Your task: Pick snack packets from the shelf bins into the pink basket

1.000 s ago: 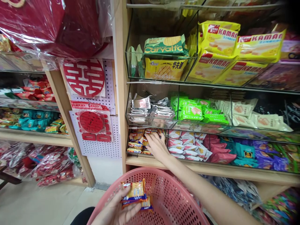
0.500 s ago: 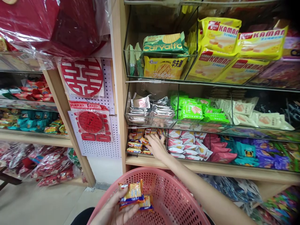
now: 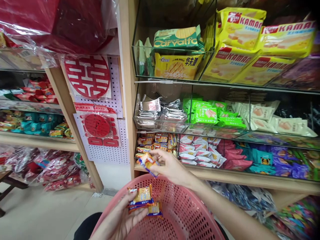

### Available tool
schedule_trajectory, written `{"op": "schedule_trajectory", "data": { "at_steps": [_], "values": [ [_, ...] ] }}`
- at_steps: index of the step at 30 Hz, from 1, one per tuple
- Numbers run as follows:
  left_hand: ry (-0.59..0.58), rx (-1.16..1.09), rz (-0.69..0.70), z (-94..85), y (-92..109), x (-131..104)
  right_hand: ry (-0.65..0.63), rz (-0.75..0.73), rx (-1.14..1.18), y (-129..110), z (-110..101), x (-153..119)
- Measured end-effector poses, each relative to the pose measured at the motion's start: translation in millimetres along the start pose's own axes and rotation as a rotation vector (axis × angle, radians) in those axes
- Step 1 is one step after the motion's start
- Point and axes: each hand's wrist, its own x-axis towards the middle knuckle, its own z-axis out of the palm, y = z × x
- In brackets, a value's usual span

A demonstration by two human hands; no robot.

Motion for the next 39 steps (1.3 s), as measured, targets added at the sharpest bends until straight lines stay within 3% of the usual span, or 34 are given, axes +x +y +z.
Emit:
{"op": "schedule_trajectory", "data": {
  "at_steps": [3,6,13,17,22,26,32,39],
  "values": [
    [-0.016,-0.001,0.015,0.1,-3.8,0.4,-0.235,0.140,0.360,-6.0,11.5,-10.4],
    [-0.061,-0.034,0.015,-0.6,-4.6,-0.5,-0.350,0.209,0.434,-4.5,19.7,-14.6],
    [-0.108,-0.071,-0.039,4.6,4.1,-9.9,-0.372,0.210,0.373,3.2,34.3,-15.2],
    [-0.169,-0.083,0.007,1.3,2.3,-9.6,-0.365,0.147,0.284,-1.2,35.7,-16.0],
    [-0.138,-0.047,0.076,-1.1,-3.2,-8.2,-0.391,0.075,0.262,0.3,35.5,-18.2],
    [-0.121,0.007,0.082,4.5,-3.3,-8.4,-0.328,0.000,0.118,7.0,34.8,-24.1],
    [-0.141,0.084,0.083,14.1,-0.3,-1.2,-0.326,-0.113,-0.320,12.2,35.8,-38.5],
    [-0.098,0.181,-0.066,10.8,-11.5,19.9,-0.339,-0.058,-0.591,37.8,52.4,-54.1]
  ]
}}
